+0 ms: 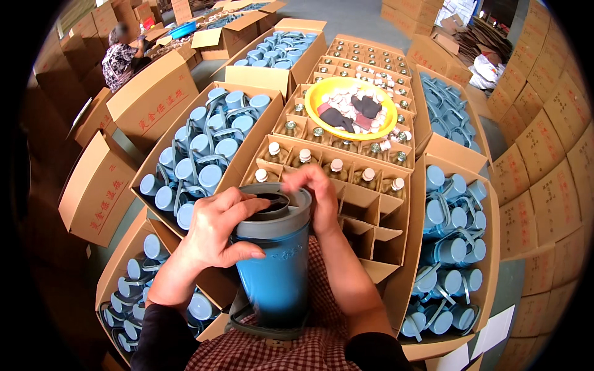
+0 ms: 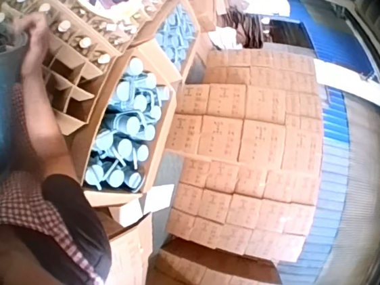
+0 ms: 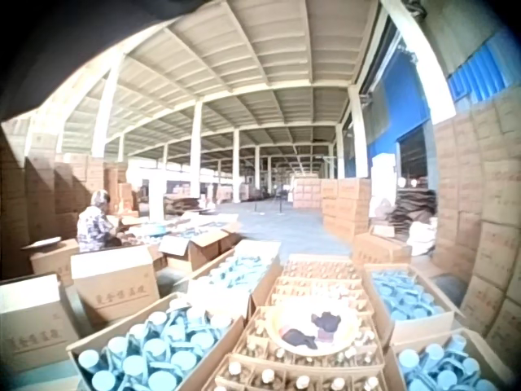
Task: The person repeatedly assembles light blue cylindrical containers by inserting a small bottle into the container, placing a grey lid on top, and securing it. The person then places the assembled unit into a cardboard box. This process is repeated continuously throughout the clip.
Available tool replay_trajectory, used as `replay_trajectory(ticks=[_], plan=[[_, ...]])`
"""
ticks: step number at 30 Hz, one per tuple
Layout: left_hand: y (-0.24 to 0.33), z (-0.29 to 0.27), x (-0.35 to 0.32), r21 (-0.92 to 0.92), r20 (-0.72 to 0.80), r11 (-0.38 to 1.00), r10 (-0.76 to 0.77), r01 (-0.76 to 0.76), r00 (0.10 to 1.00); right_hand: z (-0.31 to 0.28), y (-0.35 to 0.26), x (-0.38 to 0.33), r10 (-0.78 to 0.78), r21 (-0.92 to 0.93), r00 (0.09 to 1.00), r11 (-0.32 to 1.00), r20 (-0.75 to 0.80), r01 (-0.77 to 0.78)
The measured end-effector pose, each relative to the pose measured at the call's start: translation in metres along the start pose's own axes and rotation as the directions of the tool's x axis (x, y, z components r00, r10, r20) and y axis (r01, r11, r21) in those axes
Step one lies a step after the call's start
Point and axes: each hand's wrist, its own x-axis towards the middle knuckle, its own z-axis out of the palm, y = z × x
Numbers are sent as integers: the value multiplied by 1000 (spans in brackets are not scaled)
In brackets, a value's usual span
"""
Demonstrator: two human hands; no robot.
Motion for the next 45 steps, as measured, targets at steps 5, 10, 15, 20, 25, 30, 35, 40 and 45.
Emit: replay_trajectory(ticks=[5, 10, 15, 20, 25, 30, 35, 40, 45], plan=[[-40, 37, -6, -498, -165, 863, 7, -89, 986, -8, 26, -1, 199, 396, 967, 884, 161, -248], [-75, 21, -16, -701, -92, 708, 22, -80, 996, -9, -24, -16, 12, -298, 989, 954, 146, 32], [17, 34, 14, 66, -157, 992, 121, -111, 980, 10, 29, 9, 275, 464, 953, 866, -127, -188], [-52, 33, -5, -411, -371, 820, 249, -398, 895, -39, -9, -8, 70, -318, 974, 948, 215, 2], [-34, 18, -6, -330, -164, 937, 67, -118, 984, -32, 2, -8, 301, -117, 904, 930, -304, -349], [15, 39, 18, 5, -286, 971, 229, -238, 931, -45, 43, -2, 253, 508, 924, 777, 286, -371], [-56, 28, -12, -433, -251, 872, 127, -229, 959, 1, -49, -14, 142, -78, 988, 987, 66, -137], [30, 28, 27, 54, -135, 982, 186, -180, 973, 14, 35, 20, 17, 52, 813, 998, -582, 17], [-27, 49, 19, -291, -445, 793, 382, -535, 809, 45, 18, 17, -78, -272, 835, 958, -545, -88]])
